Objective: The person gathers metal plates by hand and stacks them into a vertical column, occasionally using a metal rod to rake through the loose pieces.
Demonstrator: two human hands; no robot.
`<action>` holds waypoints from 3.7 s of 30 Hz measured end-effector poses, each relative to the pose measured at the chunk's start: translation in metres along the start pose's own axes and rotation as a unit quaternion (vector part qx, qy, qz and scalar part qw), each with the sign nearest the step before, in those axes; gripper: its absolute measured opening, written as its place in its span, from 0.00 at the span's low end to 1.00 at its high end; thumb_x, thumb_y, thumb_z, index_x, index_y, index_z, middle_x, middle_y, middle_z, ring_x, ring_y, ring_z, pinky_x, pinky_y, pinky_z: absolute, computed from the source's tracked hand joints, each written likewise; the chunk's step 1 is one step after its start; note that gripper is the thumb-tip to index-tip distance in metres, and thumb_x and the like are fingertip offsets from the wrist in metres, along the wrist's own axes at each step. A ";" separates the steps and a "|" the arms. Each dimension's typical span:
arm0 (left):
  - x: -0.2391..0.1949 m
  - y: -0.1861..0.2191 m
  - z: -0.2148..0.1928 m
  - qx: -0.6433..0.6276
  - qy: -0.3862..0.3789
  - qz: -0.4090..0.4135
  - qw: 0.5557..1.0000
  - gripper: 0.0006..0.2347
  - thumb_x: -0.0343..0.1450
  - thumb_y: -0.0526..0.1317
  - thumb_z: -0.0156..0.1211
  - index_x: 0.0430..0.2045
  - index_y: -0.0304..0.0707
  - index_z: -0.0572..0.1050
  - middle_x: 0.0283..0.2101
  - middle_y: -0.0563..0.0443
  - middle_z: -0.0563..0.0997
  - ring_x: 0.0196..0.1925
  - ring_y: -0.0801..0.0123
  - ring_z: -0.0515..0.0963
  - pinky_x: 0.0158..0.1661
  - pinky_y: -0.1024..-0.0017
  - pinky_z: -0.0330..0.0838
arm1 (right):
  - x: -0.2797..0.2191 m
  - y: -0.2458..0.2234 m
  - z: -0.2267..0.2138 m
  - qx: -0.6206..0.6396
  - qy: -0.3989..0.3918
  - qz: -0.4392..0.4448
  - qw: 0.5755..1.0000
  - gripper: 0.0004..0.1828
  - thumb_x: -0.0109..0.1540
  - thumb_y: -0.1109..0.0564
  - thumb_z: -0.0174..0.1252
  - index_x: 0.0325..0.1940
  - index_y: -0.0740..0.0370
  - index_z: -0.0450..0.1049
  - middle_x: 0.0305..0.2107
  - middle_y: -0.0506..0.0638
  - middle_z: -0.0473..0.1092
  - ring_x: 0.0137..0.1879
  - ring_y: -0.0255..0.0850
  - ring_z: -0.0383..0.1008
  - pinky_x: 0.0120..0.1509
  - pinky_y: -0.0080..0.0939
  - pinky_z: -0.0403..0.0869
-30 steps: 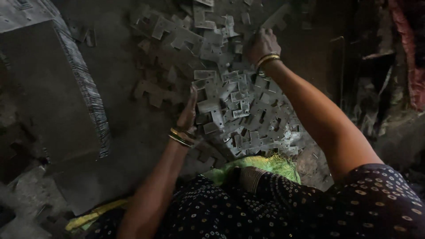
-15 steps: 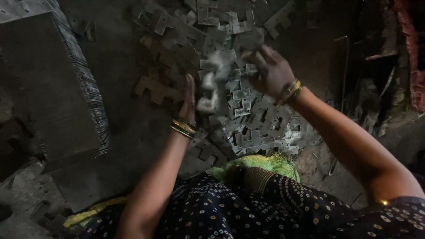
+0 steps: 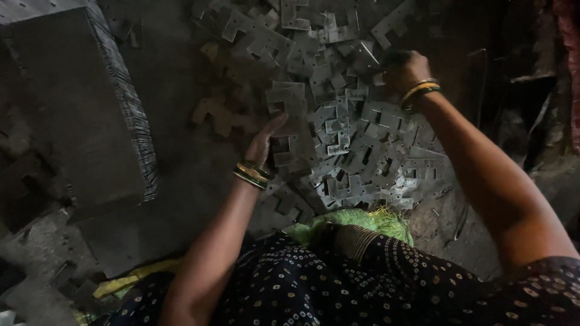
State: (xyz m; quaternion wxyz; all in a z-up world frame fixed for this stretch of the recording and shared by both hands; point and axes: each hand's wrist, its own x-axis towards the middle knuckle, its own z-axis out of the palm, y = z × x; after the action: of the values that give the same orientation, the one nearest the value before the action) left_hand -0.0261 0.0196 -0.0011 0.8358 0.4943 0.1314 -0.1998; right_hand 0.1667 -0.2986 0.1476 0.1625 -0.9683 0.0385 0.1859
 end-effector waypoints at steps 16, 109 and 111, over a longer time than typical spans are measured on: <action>-0.005 0.016 0.019 -0.063 -0.043 0.046 0.996 0.21 0.71 0.52 0.61 0.49 0.33 0.82 0.57 0.43 0.83 0.62 0.59 0.78 0.62 0.63 0.70 | -0.157 -0.063 0.024 0.451 -0.257 -0.034 0.854 0.26 0.61 0.58 0.61 0.63 0.66 0.68 0.55 0.62 0.74 0.56 0.48 0.79 0.58 0.45 0.81; -0.058 0.040 0.046 -0.389 -0.265 -0.014 0.882 0.27 0.75 0.58 0.56 0.56 0.31 0.72 0.49 0.40 0.81 0.46 0.59 0.84 0.45 0.63 0.81 | -0.214 -0.090 0.001 0.163 0.141 -0.438 0.873 0.21 0.61 0.62 0.68 0.56 0.65 0.72 0.56 0.57 0.74 0.64 0.45 0.76 0.66 0.43 0.79; -0.052 0.032 0.038 -0.354 -0.166 -0.037 0.920 0.27 0.75 0.58 0.57 0.57 0.31 0.72 0.50 0.41 0.81 0.47 0.59 0.84 0.46 0.63 0.81 | -0.190 -0.077 0.002 0.155 0.162 -0.418 0.881 0.24 0.61 0.62 0.70 0.59 0.66 0.70 0.57 0.58 0.73 0.65 0.48 0.75 0.67 0.45 0.78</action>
State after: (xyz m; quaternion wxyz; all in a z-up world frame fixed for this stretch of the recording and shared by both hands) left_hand -0.0567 0.0104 0.0632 0.9579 0.1205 0.0711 -0.2507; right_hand 0.0001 -0.2223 0.2403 0.3647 -0.8735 -0.3153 -0.0667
